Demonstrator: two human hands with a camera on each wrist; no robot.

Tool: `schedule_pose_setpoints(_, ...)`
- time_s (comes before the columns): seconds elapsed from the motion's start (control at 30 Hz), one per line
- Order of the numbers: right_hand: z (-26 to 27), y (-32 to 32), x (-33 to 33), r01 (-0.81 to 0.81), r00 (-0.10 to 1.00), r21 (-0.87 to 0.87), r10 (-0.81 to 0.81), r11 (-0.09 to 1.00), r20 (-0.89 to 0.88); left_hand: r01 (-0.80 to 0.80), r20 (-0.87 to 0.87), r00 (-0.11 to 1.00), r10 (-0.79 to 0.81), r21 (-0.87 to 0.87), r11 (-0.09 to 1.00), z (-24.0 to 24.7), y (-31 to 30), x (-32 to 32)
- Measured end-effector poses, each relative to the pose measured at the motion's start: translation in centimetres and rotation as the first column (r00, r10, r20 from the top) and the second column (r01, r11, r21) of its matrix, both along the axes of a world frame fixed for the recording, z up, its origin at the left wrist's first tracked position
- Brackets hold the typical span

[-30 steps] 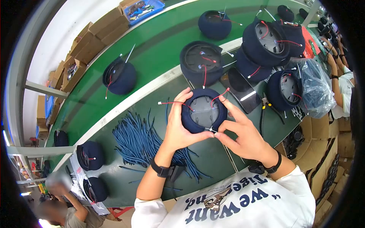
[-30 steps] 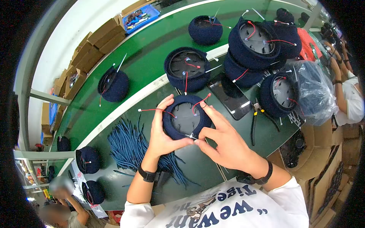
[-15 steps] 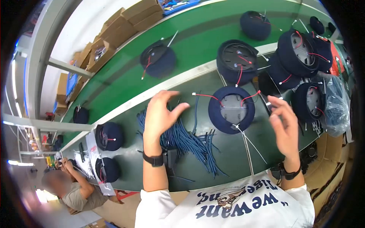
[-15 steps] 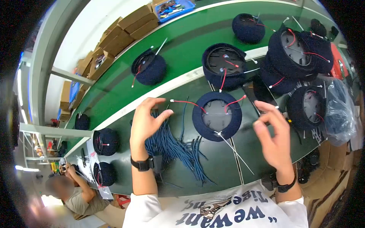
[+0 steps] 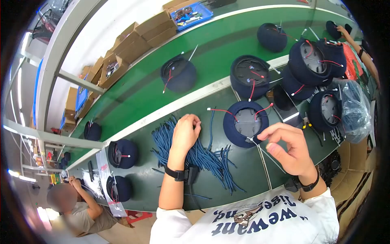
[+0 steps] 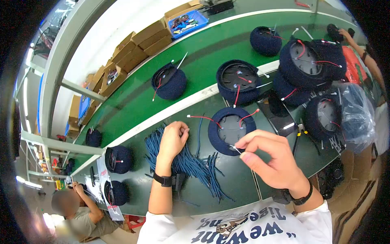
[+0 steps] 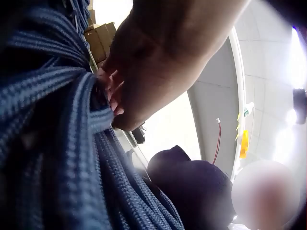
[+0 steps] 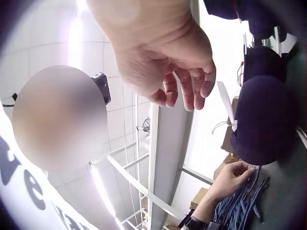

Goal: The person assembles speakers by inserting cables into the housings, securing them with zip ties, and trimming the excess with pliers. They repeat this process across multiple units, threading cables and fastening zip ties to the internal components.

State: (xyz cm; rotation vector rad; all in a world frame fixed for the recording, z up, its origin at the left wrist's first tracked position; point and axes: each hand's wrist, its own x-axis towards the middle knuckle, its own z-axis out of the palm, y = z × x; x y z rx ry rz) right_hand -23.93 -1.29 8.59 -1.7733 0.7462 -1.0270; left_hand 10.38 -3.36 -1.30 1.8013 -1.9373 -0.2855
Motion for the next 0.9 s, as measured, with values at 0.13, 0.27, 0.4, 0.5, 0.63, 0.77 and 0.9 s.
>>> schedule_pose_setpoints(0.13, 0.7, 0.3, 0.3, -0.040, 0.999, -0.015, 0.040, 0.999, -0.010, 0.063, 0.020, 0.998, -0.062, -0.081, 0.995, -1.5, -0.5, 0.1)
schedule_pose_setpoints(0.27, 0.9, 0.9, 0.5, -0.099, 0.995, 0.060, 0.099, 0.993, -0.003, -0.038, -0.156, 0.988, 0.013, -0.161, 0.986, 2.3, -0.1, 0.0)
schedule_pose_setpoints(0.4, 1.7, 1.3, 1.4, -0.276, 0.950, 0.459, 0.311, 0.845, -0.001, -0.018, -0.418, 0.904, -0.091, -0.249, 0.968, 7.7, 1.9, 0.5)
schedule_pose_setpoints(0.5, 0.1, 1.3, 3.2, -0.487, 0.832, 0.718, 0.515, 0.497, 0.207, -0.010, -0.653, 0.713, -0.254, -0.371, 0.928, 11.3, 4.3, -1.8)
schedule_pose_setpoints(0.63, -2.0, 3.4, 8.6, -0.619, 0.785, 0.786, -0.030, 0.012, 0.619, 0.093, -0.798, 0.280, -0.533, -0.531, 0.843, 12.1, 6.8, -8.0)
schedule_pose_setpoints(0.77, -2.4, 2.7, 7.8, -0.643, 0.389, 0.486, -0.294, 0.592, 0.873, 0.061, -0.850, 0.205, -0.485, -0.483, 0.873, 10.2, 7.4, -10.4)
schedule_pose_setpoints(0.9, -0.9, 2.6, 4.3, -0.714, 0.278, 0.482, -0.426, 0.508, 0.861, 0.024, -0.920, 0.075, -0.385, -0.384, 0.923, 8.8, 7.1, -11.4)
